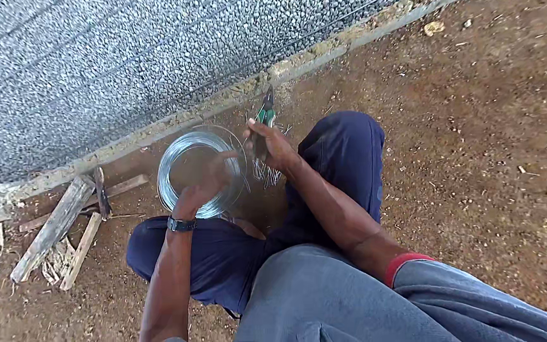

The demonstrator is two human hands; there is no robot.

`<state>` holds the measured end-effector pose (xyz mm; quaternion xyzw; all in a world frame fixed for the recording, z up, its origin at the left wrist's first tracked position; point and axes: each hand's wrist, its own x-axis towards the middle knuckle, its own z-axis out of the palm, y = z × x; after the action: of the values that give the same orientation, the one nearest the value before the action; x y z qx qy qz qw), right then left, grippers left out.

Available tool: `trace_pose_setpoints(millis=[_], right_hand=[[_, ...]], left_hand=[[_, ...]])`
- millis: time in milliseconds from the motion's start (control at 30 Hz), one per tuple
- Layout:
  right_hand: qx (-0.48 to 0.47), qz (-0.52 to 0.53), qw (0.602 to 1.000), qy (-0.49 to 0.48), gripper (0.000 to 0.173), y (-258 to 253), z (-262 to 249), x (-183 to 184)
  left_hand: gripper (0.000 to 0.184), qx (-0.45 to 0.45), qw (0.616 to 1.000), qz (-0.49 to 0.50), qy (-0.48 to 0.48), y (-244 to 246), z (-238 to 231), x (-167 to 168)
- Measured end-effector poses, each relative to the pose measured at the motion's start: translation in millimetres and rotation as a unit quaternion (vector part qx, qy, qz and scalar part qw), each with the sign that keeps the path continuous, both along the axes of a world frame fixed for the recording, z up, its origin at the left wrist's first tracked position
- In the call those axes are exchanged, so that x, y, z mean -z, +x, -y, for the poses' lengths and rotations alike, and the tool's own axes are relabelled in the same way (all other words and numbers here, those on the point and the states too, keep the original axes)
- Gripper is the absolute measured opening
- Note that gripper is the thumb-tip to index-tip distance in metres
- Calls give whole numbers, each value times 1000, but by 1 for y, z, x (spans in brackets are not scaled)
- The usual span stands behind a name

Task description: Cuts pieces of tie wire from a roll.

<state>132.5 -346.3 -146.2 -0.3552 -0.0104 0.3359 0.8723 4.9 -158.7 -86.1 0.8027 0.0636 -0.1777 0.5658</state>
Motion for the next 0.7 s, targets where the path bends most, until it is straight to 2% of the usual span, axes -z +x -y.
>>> trace_pose_setpoints(millis=[233, 367, 533, 600, 700], right_hand=[[10, -11, 1000, 10, 28, 4, -1, -4], [-6, 16, 999, -29, 36, -6, 5, -11], [18, -16, 1000, -8, 33, 3, 2, -13], [23, -31, 999, -25, 35, 3, 2, -14], [36, -61, 992, -104, 34, -1, 1, -14]], left_hand=[[40, 6, 1000, 28, 3, 2, 0, -2], [41, 0, 999, 26, 20, 7, -5, 3], [39, 7, 997, 61, 38, 11, -5, -1], [38, -5, 995, 87, 41, 11, -7, -3], [39, -31, 992, 114, 36, 12, -17, -8]])
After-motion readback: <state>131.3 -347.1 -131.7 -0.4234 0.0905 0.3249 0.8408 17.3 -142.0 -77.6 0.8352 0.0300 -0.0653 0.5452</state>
